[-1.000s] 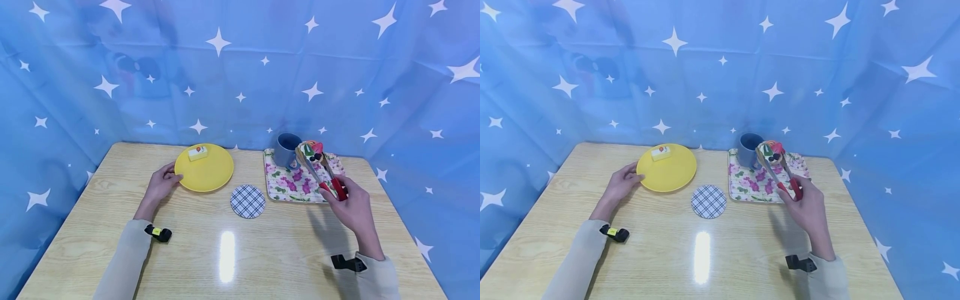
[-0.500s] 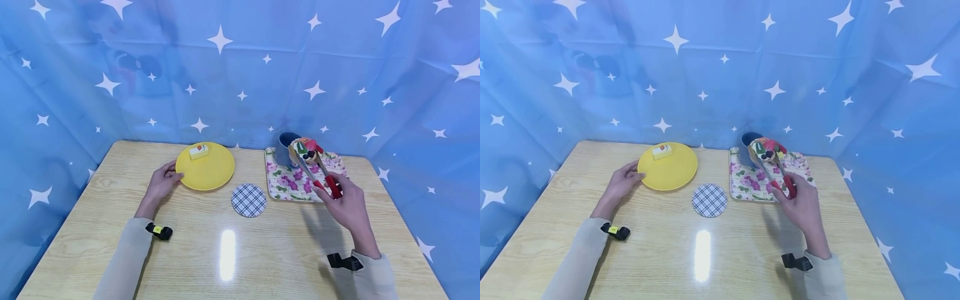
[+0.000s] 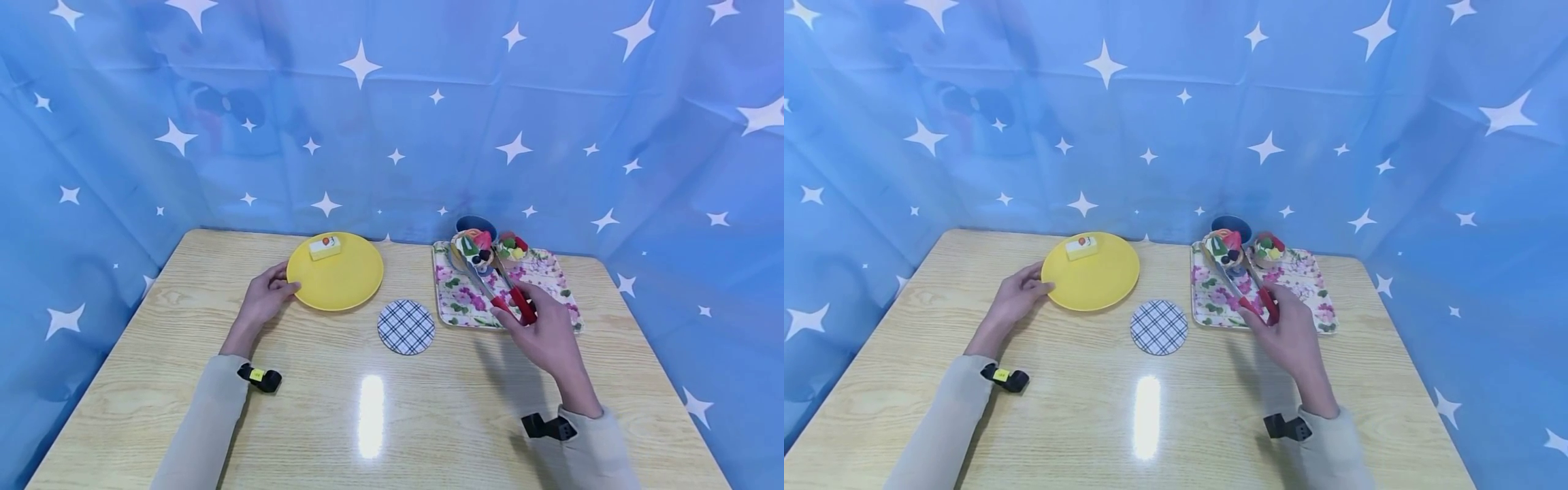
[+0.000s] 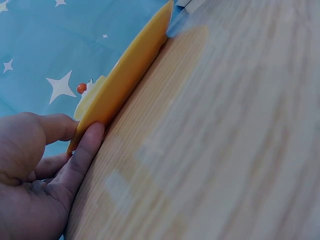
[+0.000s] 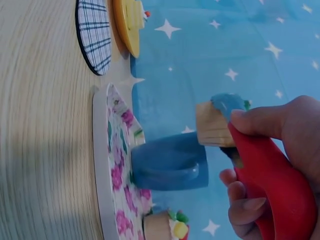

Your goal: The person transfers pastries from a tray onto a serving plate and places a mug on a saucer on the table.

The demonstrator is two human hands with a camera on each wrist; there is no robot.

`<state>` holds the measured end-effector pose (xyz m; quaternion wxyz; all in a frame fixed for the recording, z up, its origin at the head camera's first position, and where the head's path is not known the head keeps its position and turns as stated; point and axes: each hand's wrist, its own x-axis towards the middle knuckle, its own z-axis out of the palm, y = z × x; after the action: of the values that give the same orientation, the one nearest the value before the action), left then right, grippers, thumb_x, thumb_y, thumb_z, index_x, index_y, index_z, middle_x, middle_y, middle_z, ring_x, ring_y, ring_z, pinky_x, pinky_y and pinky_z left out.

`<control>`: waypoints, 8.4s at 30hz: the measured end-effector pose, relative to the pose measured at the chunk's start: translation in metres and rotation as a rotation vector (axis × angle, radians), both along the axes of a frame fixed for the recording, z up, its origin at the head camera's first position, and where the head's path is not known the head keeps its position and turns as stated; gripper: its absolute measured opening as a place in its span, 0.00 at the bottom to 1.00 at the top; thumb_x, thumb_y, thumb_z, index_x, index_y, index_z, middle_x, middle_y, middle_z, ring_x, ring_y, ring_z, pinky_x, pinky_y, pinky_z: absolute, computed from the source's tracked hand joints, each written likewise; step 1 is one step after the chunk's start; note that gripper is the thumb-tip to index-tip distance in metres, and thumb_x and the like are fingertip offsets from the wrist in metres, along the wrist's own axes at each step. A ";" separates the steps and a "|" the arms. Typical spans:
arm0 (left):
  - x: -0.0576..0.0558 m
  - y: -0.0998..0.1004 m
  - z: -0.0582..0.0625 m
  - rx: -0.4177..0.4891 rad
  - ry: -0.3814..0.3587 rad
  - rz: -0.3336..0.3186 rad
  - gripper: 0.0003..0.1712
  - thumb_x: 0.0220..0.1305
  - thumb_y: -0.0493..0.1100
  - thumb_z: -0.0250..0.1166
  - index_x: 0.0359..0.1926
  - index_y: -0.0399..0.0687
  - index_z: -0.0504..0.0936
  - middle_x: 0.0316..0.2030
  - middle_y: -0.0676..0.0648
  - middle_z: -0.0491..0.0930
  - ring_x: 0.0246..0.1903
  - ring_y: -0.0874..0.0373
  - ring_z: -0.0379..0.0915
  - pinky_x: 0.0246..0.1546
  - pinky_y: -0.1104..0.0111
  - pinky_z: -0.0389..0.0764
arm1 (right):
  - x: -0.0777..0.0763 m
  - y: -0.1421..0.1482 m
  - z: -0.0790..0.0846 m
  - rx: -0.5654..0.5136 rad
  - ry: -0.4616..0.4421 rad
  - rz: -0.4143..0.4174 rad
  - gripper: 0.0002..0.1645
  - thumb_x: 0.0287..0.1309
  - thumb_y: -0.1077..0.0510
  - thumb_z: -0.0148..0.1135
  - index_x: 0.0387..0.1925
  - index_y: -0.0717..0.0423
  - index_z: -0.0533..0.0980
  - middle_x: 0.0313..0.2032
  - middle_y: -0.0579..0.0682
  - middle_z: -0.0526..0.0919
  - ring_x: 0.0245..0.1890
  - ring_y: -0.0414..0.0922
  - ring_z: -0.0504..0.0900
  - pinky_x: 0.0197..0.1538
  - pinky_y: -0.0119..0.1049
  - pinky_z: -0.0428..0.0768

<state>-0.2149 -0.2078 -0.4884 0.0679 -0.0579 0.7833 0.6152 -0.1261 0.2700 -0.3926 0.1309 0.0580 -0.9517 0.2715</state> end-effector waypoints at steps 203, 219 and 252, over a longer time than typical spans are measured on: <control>-0.003 0.000 -0.009 0.019 0.022 0.014 0.39 0.72 0.40 0.64 0.79 0.46 0.60 0.58 0.38 0.71 0.38 0.68 0.77 0.45 0.74 0.90 | -0.052 -0.113 -0.023 -0.118 -0.209 0.156 0.40 0.54 0.43 0.77 0.65 0.53 0.75 0.43 0.58 0.82 0.35 0.50 0.73 0.29 0.33 0.76; -0.002 0.000 -0.008 0.003 0.020 0.013 0.38 0.72 0.40 0.64 0.79 0.46 0.60 0.58 0.38 0.72 0.38 0.67 0.78 0.44 0.74 0.90 | -0.051 -0.095 -0.017 -0.108 -0.188 0.110 0.43 0.57 0.40 0.75 0.68 0.54 0.72 0.48 0.59 0.82 0.38 0.51 0.75 0.31 0.34 0.76; -0.002 -0.001 -0.008 0.021 0.025 0.009 0.38 0.72 0.39 0.63 0.79 0.46 0.60 0.58 0.38 0.71 0.38 0.68 0.78 0.45 0.74 0.90 | -0.052 -0.045 -0.001 -0.128 -0.042 0.039 0.42 0.60 0.42 0.73 0.68 0.60 0.73 0.40 0.59 0.81 0.26 0.48 0.72 0.25 0.37 0.73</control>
<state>-0.2167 -0.2089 -0.4968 0.0559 -0.0528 0.7773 0.6245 -0.1781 0.2253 -0.3935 0.1091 0.0622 -0.9337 0.3353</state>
